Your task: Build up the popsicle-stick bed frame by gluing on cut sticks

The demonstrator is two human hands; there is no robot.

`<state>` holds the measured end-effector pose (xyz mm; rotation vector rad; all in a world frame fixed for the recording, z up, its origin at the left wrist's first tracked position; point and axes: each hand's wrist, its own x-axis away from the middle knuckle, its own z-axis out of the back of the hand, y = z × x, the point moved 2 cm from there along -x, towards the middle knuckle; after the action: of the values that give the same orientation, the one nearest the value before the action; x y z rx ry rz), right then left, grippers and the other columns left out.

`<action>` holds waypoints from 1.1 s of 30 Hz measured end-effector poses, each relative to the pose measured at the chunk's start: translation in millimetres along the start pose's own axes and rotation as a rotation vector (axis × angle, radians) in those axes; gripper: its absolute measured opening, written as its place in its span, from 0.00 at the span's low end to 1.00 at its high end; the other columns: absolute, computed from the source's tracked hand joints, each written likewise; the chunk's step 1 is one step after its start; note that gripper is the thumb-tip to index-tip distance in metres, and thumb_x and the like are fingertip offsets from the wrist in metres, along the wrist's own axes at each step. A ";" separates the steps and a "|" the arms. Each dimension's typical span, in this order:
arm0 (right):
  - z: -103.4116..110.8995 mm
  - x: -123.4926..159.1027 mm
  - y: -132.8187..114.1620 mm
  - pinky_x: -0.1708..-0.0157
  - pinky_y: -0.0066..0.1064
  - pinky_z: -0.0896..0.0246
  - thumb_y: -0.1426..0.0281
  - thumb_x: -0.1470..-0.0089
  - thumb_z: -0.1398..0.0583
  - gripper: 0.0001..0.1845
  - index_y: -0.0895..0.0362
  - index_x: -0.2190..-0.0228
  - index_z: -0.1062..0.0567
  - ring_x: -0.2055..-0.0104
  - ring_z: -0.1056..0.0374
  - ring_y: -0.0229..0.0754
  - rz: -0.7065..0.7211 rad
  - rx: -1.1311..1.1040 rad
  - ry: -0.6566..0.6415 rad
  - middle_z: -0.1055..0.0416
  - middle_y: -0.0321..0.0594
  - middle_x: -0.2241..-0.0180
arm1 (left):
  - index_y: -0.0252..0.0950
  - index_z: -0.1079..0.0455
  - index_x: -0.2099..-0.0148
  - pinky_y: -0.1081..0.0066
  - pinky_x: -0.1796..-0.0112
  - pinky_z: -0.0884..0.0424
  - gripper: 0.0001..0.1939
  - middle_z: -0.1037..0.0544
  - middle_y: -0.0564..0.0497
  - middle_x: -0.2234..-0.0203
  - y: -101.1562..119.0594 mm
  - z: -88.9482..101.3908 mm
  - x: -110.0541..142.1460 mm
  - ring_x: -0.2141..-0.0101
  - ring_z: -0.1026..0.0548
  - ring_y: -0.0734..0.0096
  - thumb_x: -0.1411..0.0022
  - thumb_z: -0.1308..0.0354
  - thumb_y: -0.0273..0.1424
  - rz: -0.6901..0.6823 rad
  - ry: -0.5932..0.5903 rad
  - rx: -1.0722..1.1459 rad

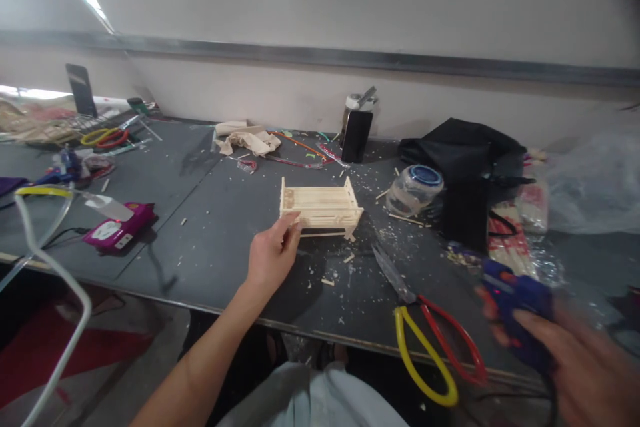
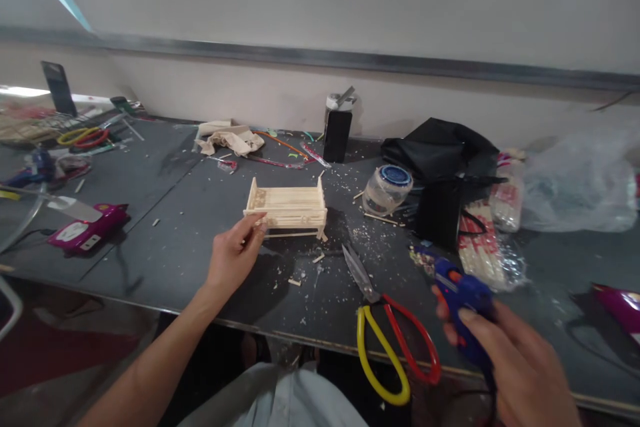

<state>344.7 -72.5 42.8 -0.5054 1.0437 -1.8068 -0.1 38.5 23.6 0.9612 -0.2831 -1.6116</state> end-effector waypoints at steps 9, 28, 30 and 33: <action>-83.9 35.7 -79.5 0.82 0.28 0.42 0.59 0.51 0.38 0.16 0.58 0.64 0.26 0.81 0.39 0.35 -0.360 -0.701 -0.593 0.31 0.38 0.76 | 0.36 0.26 0.56 0.78 0.71 0.34 0.12 0.20 0.51 0.71 -2.9 -2.7 -3.3 0.76 0.28 0.77 0.37 0.47 0.34 0.013 0.042 0.092; -151.0 34.6 -105.5 0.77 0.27 0.44 0.50 0.46 0.44 0.23 0.59 0.67 0.28 0.78 0.38 0.34 -0.098 -0.491 -0.514 0.32 0.36 0.76 | 0.35 0.28 0.61 0.79 0.72 0.34 0.06 0.21 0.53 0.73 -5.1 -6.2 -2.7 0.77 0.27 0.78 0.38 0.46 0.29 -0.063 0.177 0.075; -152.5 35.4 -102.7 0.76 0.29 0.43 0.50 0.45 0.46 0.23 0.58 0.69 0.28 0.77 0.37 0.35 -0.057 -0.410 -0.507 0.31 0.37 0.75 | 0.35 0.29 0.62 0.80 0.73 0.35 0.05 0.22 0.54 0.74 -4.8 -6.3 -2.6 0.78 0.28 0.78 0.39 0.45 0.29 -0.056 0.188 0.092; -153.7 36.4 -101.4 0.74 0.30 0.42 0.49 0.44 0.47 0.24 0.57 0.73 0.30 0.77 0.36 0.37 -0.011 -0.328 -0.501 0.30 0.38 0.75 | 0.35 0.29 0.63 0.80 0.75 0.36 0.05 0.23 0.55 0.76 -4.0 -5.8 -1.5 0.79 0.30 0.79 0.39 0.45 0.29 -0.033 0.202 0.114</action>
<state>164.6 -19.6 38.7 -1.1000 0.9783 -1.4109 1.1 42.8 17.9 1.2126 -0.2222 -1.5272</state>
